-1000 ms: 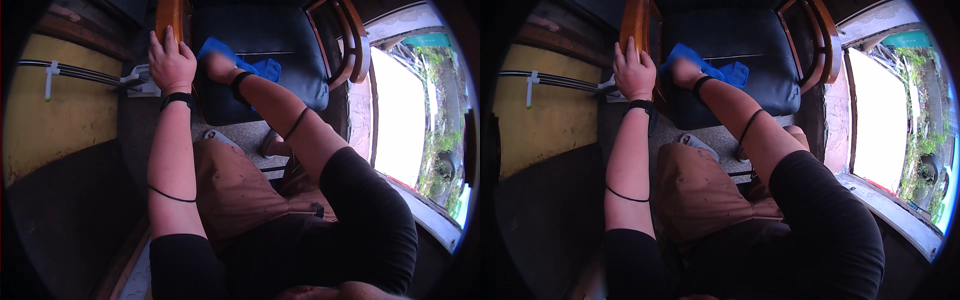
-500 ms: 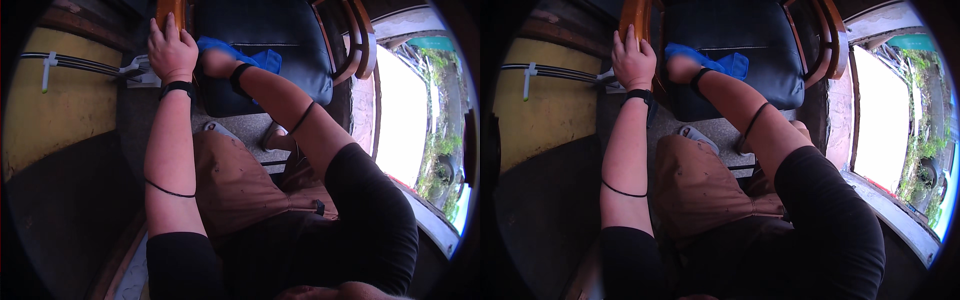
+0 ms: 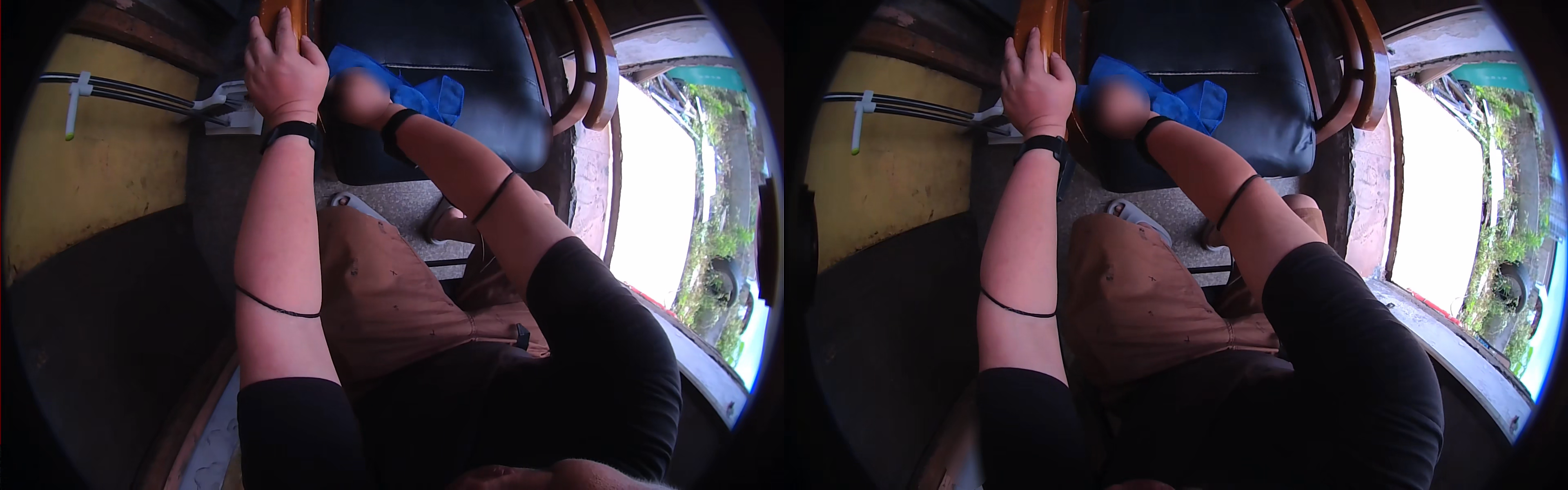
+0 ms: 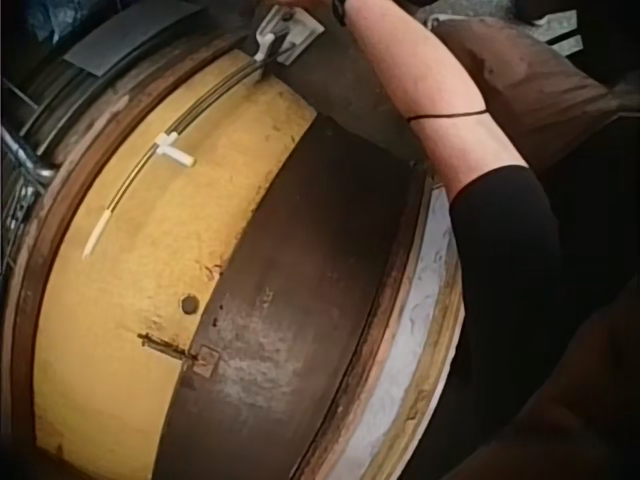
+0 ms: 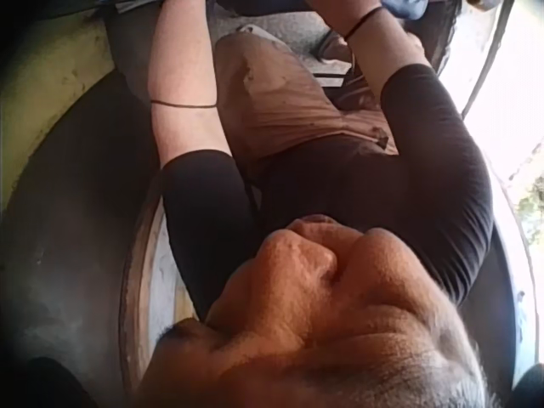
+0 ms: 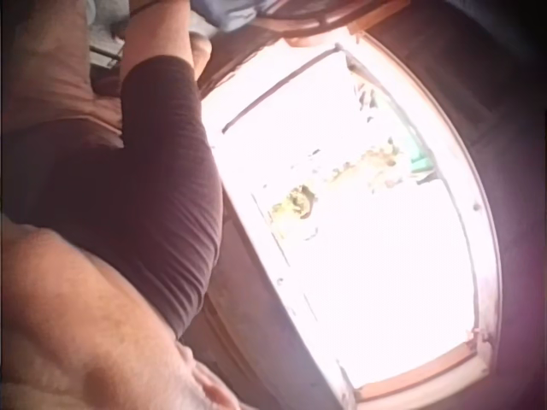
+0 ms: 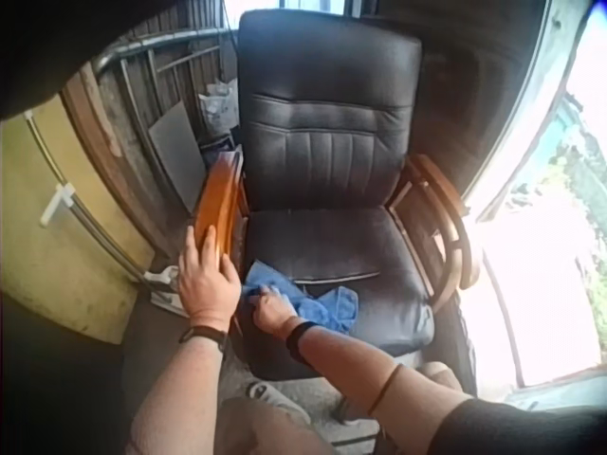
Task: The person cleans a chair by wiping the seat and backrest with a cloth, using one hand to steady the frame. They then fold the cloth and wipe the seat again.
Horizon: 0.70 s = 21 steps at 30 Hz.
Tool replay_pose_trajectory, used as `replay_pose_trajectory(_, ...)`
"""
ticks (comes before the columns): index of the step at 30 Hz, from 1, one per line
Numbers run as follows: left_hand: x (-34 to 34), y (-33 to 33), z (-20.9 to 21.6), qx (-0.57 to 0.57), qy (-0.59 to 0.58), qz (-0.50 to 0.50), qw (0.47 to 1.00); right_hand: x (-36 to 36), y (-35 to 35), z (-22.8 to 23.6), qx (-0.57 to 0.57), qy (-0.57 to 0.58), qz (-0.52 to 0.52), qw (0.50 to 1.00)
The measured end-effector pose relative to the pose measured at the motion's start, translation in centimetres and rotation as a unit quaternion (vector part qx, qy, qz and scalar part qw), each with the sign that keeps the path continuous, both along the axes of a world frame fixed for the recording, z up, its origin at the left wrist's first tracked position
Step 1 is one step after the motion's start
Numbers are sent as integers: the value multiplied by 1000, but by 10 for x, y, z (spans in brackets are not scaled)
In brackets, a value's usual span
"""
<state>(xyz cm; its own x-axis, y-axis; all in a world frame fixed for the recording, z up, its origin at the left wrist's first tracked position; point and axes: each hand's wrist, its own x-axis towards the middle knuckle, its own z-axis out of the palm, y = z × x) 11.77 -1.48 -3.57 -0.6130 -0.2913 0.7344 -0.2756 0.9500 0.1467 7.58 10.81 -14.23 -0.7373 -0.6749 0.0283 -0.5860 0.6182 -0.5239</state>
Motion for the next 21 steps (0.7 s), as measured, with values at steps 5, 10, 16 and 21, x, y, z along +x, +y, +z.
replay_pose_trajectory(5,-1,0,-1,0,4,-1,1000,-19,2,0,126,-39,148,980)
replay_pose_trajectory(10,-6,1,1,-5,11,0,1000,-27,9,1,21,19,-23,999)
replay_pose_trajectory(16,2,1,0,-1,-7,-2,1000,-11,18,7,115,-60,139,982)
replay_pose_trajectory(21,-3,1,3,-8,-4,-8,1000,-8,13,3,-60,40,-18,997)
